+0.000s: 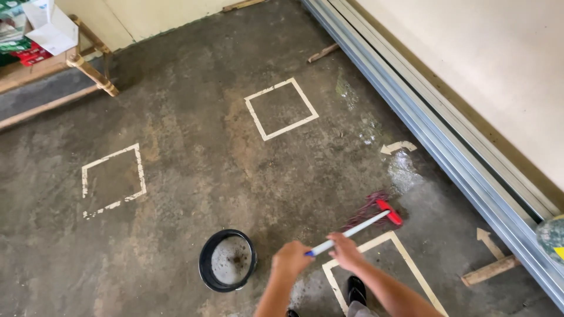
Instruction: Mopping a concrete floor with a mop and a bucket of soapy water.
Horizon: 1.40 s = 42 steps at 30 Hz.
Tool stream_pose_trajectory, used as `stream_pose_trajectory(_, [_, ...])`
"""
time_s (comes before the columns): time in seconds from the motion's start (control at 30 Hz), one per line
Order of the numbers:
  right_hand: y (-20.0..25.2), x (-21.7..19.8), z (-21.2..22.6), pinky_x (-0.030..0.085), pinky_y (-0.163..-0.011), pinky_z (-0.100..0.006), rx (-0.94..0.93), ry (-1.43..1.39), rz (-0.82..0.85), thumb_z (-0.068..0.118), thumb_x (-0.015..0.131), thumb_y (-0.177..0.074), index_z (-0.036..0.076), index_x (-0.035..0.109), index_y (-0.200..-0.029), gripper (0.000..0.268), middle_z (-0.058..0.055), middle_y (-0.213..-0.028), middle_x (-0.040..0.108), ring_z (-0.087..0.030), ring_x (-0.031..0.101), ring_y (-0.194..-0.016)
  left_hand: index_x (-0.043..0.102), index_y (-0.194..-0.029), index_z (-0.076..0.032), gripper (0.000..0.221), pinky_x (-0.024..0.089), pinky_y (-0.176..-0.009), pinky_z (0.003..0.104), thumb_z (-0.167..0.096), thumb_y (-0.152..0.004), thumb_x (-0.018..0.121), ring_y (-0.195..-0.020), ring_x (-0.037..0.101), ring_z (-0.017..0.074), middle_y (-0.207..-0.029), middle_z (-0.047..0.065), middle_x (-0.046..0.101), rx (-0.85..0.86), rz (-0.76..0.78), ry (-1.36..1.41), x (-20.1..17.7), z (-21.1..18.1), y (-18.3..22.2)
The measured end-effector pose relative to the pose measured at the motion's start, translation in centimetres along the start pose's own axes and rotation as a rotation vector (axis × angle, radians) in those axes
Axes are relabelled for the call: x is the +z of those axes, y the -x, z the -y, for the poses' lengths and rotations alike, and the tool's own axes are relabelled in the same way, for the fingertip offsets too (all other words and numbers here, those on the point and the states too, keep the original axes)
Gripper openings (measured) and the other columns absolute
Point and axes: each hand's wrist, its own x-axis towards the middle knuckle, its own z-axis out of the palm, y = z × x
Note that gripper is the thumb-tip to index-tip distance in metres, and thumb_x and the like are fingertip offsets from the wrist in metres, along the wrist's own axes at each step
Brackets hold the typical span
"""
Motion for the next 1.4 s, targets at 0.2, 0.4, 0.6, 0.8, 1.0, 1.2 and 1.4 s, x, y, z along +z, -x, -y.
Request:
stream_pose_trajectory(0.2, [0.9,-2.9,-10.3,0.034,-0.12,-0.039,0.446,0.229,0.079,0.031,0.055,-0.1,0.011,0.026,-0.158,0.067,-0.009,-0.167,0.025,-0.03,0.028,-0.153,0.075,-0.119,-0.034,0.029,0.057,-0.086,0.048,-0.041,-0.092,0.07,-0.102,0.071,0.0331,-0.107,0.01,0.075,0.121,-0.129,-0.072,10.1,-7.5,-6.2])
stream_pose_trajectory(0.4, [-2.4,7.6,-6.2,0.036,-0.114,-0.042,-0.27,0.384,-0.209,0.027,0.063,-0.099,0.005,0.047,-0.136,0.046,-0.019,-0.155,0.041,-0.034,0.04,-0.146,0.074,-0.118,-0.037,0.035,0.057,-0.085,0.045,-0.048,-0.085,0.072,-0.102,0.072,0.0284,-0.105,0.006,0.075,-0.073,-0.152,-0.058,-0.4,-2.0,3.6])
stream_pose_trajectory(0.6, [-0.6,2.0,16.5,0.053,-0.089,-0.047,-0.247,-0.156,0.122,0.03,0.062,-0.099,0.008,0.057,-0.112,0.027,-0.013,-0.118,0.059,-0.036,0.061,-0.112,0.079,-0.113,-0.041,0.032,0.057,-0.082,0.042,-0.044,-0.082,0.076,-0.09,0.075,0.0258,-0.093,0.006,0.077,-0.169,-0.155,-0.128,-10.7,4.9,15.2])
stream_pose_trajectory(0.8, [-3.1,0.1,10.1,0.055,-0.085,-0.046,-0.301,-0.004,0.116,0.021,0.059,-0.099,0.008,0.057,-0.106,0.015,-0.014,-0.113,0.06,-0.034,0.06,-0.114,0.077,-0.111,-0.037,0.03,0.059,-0.079,0.044,-0.039,-0.081,0.074,-0.082,0.078,0.0287,-0.086,0.011,0.078,-0.04,-0.047,-0.031,-10.4,3.1,8.5])
stream_pose_trajectory(1.0, [-4.7,-4.4,-5.9,0.047,-0.105,-0.045,-0.209,0.137,-0.239,0.015,0.059,-0.096,0.007,0.057,-0.125,0.03,-0.015,-0.127,0.059,-0.033,0.055,-0.127,0.08,-0.104,-0.035,0.024,0.058,-0.084,0.045,-0.037,-0.081,0.077,-0.097,0.073,0.0289,-0.099,0.006,0.075,0.091,-0.203,-0.147,-6.9,-11.2,-1.1])
stream_pose_trajectory(1.2, [-3.9,-7.1,-18.9,0.035,-0.119,-0.042,0.031,0.109,-0.236,0.016,0.061,-0.093,0.008,0.029,-0.151,0.067,-0.018,-0.157,0.034,-0.035,0.033,-0.148,0.078,-0.109,-0.026,0.027,0.057,-0.088,0.046,-0.038,-0.085,0.077,-0.103,0.072,0.0323,-0.106,0.011,0.075,0.15,-0.207,-0.065,2.3,-18.3,-10.2])
stream_pose_trajectory(1.4, [-2.2,-1.3,-25.6,0.041,-0.115,-0.043,0.17,0.32,-0.069,0.038,0.059,-0.104,0.017,0.033,-0.154,0.06,-0.018,-0.156,0.035,-0.036,0.037,-0.145,0.075,-0.117,-0.028,0.027,0.055,-0.091,0.047,-0.037,-0.091,0.07,-0.107,0.069,0.0333,-0.11,0.01,0.073,0.085,-0.133,0.012,10.9,-16.0,-11.9])
